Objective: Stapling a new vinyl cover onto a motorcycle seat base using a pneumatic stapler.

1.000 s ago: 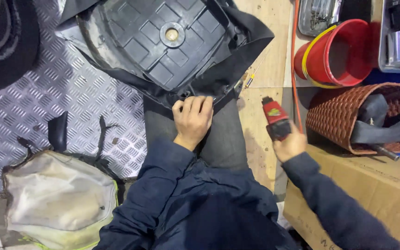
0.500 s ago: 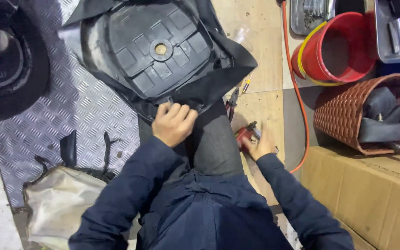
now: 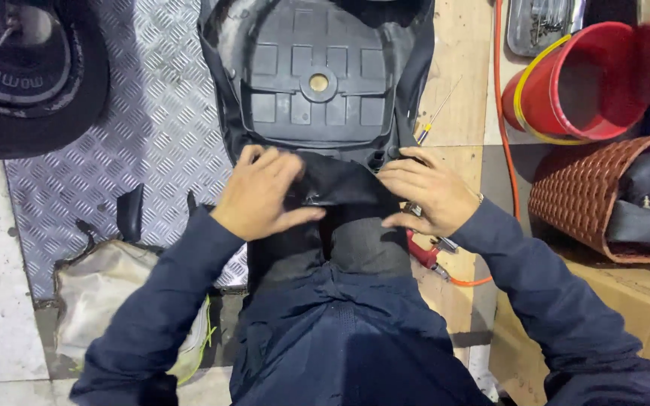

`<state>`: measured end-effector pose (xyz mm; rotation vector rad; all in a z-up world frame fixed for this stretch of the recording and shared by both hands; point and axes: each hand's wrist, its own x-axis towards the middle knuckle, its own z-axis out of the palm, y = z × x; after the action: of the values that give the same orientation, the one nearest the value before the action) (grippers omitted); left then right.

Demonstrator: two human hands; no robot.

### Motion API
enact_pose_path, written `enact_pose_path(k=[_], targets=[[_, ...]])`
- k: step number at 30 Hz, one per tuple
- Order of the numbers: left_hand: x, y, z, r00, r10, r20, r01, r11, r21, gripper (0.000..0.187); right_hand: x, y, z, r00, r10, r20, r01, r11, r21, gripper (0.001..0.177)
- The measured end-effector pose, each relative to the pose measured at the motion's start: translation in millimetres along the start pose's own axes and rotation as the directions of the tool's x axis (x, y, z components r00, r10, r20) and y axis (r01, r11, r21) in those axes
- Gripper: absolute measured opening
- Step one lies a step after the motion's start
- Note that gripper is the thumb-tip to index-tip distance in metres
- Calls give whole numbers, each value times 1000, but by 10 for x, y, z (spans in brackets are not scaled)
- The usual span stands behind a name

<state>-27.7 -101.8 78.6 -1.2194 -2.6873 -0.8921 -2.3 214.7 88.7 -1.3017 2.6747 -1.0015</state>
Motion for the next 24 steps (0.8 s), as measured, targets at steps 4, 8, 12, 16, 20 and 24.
enact_pose_path(k=[4,8,12,16,20,24], targets=[[265,271,275,996,-32,-85,37,998,55,91,-192,179,113,999,-47,25,51,976,-213,26],[429,321,587,998,23,-64,-29,996,-89,63,-294,264,142,995,-73,-63,63,987,-145,28],[378,354,495,958,42,-284,-144,927,-346,17,-253,172,158,966,-144,-217,133,989,-64,66],[201,435,144,925,78,-371,-235,887,-398,16,284,-434,-152,926,-228,-300,229,973,-32,43],[146,366,20,874,99,-476,-302,878,-371,15,655,-534,-340,986,-117,-118,127,988,83,36],[238,252,-266,879,70,-472,-263,896,-358,11,753,-394,-249,955,-241,-173,239,970,-34,23]])
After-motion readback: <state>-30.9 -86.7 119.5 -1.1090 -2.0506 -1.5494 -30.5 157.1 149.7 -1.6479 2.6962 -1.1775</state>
